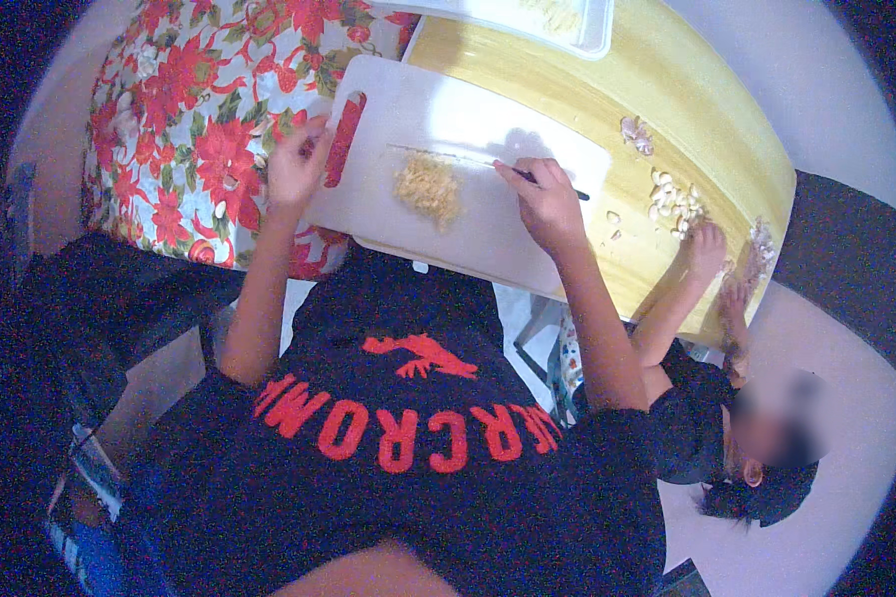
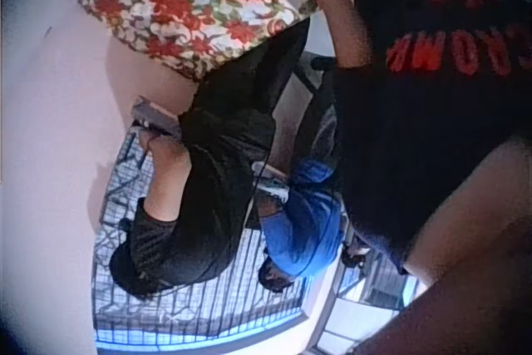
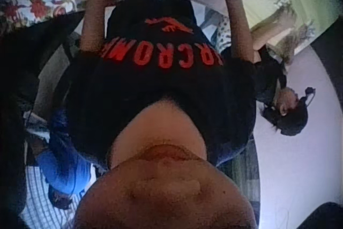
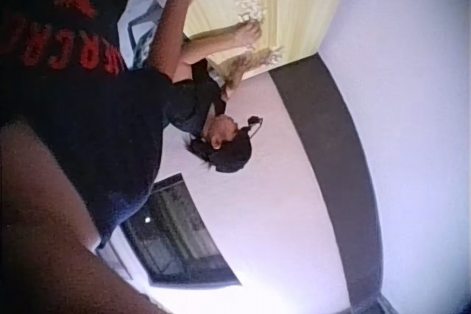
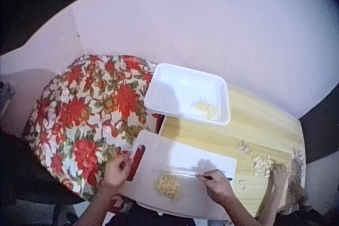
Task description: The person uses a knife to mince garlic on a white cutting board, repeatedly using the blade to gather the bits into a pile and continue chopping them into smaller pieces.
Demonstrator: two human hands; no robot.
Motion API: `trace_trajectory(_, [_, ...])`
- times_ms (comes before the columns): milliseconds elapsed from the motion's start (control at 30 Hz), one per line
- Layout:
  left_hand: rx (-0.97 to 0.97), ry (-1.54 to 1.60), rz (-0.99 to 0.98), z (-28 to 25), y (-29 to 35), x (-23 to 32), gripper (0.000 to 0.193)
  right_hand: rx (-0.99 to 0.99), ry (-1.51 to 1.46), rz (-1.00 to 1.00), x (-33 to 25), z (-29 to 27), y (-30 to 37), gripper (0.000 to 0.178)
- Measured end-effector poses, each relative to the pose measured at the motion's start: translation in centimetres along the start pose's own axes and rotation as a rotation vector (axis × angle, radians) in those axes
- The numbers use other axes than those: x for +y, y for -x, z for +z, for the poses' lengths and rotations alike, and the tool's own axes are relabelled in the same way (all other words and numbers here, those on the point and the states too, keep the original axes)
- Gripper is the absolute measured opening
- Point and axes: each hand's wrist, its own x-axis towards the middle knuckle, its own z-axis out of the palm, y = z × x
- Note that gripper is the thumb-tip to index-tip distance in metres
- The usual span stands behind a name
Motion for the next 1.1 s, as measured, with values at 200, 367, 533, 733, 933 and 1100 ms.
trace_trajectory(200, [-0.118, -0.21, 0.233, 2.3, -4.3, 3.3, 0.03, -0.103, -0.521, 0.458, -0.4, 0.3, 0.8, 0.027])
trace_trajectory(367, [-0.407, -0.49, 0.611, 6.0, 4.8, 7.2, 0.055, -0.131, -0.949, 0.836, -3.8, -0.6, 0.7, 0.032])
trace_trajectory(533, [-0.454, -0.517, 0.66, 6.6, 7.1, 6.5, 0.068, -0.121, -1.034, 0.826, -5.6, -1.5, 1.8, 0.048])
trace_trajectory(733, [-0.382, -0.693, 0.519, 6.8, 5.8, 4.2, 0.07, -0.227, -0.95, 0.844, -5.2, -3.9, 3.8, 0.049])
trace_trajectory(933, [-0.287, -0.722, 0.493, 6.3, 4.4, 3.3, 0.072, -0.346, -0.641, 0.762, -4.7, -5.6, 4.3, 0.032])
trace_trajectory(1100, [-0.35, -0.552, 0.551, 5.2, 5.9, 7.5, 0.078, -0.239, 0.052, 0.254, -6.9, -6.3, 2.8, 0.026])
